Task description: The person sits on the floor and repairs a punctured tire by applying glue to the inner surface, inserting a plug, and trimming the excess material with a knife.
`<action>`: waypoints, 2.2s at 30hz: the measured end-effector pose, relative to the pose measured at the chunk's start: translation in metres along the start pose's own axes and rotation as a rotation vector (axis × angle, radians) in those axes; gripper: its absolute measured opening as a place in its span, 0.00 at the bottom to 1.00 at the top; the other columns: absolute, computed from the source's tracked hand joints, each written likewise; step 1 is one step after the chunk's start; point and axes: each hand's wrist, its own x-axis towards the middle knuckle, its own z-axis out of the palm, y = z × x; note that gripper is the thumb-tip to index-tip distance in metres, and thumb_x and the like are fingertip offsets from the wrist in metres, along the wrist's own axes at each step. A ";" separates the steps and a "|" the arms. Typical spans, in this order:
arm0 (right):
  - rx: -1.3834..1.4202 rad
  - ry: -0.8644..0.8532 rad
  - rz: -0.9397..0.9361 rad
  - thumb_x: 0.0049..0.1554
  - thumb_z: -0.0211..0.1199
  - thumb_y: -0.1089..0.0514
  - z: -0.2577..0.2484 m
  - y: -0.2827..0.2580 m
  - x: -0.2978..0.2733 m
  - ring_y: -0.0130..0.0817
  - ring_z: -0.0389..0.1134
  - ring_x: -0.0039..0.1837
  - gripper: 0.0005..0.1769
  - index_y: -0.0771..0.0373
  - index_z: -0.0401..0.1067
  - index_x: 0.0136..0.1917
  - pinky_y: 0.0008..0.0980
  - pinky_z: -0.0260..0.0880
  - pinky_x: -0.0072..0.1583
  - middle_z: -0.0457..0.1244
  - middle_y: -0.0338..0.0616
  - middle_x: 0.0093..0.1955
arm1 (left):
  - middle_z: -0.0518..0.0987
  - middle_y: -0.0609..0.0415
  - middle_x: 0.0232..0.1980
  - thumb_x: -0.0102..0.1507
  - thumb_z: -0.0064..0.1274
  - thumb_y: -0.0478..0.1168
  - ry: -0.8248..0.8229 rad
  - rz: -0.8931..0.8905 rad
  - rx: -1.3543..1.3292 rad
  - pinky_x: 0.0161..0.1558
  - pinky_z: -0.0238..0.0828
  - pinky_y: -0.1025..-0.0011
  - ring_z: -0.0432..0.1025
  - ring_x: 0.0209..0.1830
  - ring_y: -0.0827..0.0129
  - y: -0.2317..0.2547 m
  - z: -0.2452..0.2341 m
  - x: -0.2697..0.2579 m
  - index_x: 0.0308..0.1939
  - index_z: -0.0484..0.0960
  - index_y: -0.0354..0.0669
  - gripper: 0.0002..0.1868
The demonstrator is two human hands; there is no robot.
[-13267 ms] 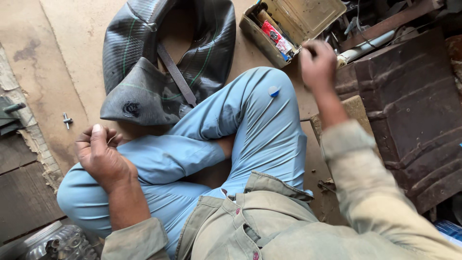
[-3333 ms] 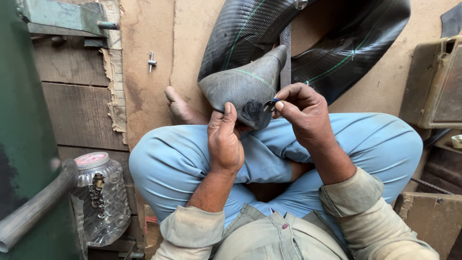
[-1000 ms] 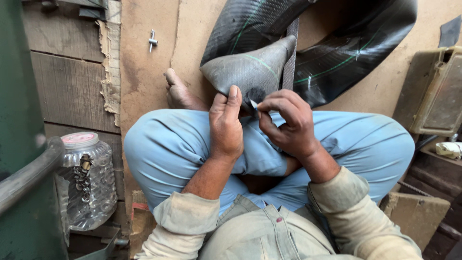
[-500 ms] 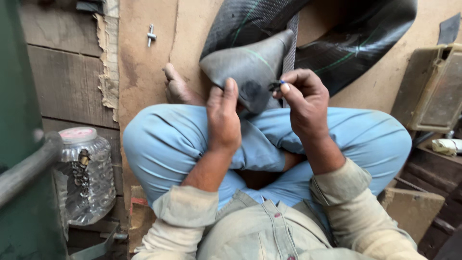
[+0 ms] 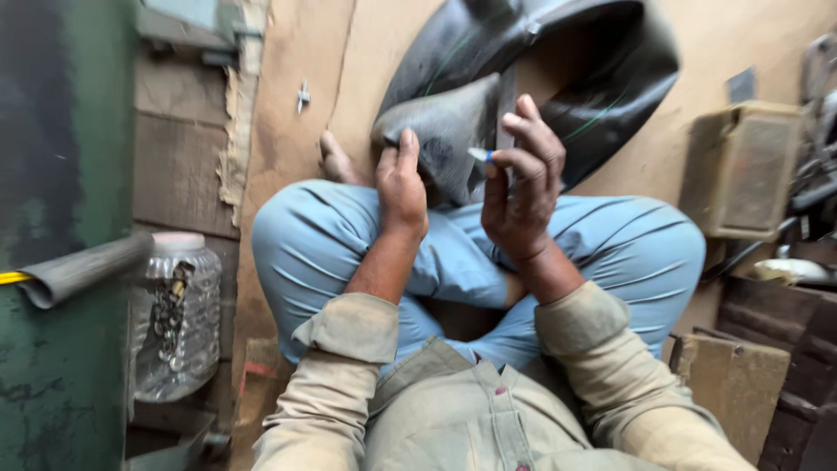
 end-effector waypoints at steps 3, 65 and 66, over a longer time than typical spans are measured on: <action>-0.045 0.020 -0.029 0.70 0.57 0.61 -0.005 -0.010 0.003 0.57 0.60 0.78 0.04 0.63 0.65 0.56 0.52 0.57 0.80 0.61 0.55 0.70 | 0.79 0.51 0.54 0.71 0.47 0.49 -0.048 0.040 -0.082 0.58 0.68 0.70 0.70 0.54 0.69 -0.004 0.000 0.003 0.56 0.77 0.28 0.23; 0.173 -0.079 0.302 0.70 0.59 0.65 0.113 0.107 0.018 0.35 0.69 0.46 0.07 0.61 0.65 0.59 0.33 0.70 0.50 0.66 0.46 0.46 | 0.75 0.47 0.63 0.72 0.48 0.49 -0.050 -0.163 -0.370 0.67 0.66 0.65 0.69 0.63 0.65 0.004 0.011 -0.003 0.65 0.72 0.28 0.27; 0.181 -0.072 0.302 0.70 0.59 0.65 0.115 0.108 0.018 0.34 0.69 0.46 0.07 0.61 0.65 0.60 0.33 0.70 0.50 0.66 0.46 0.46 | 0.75 0.47 0.64 0.72 0.48 0.49 -0.039 -0.186 -0.379 0.67 0.65 0.64 0.69 0.63 0.64 0.006 0.010 -0.003 0.65 0.72 0.28 0.27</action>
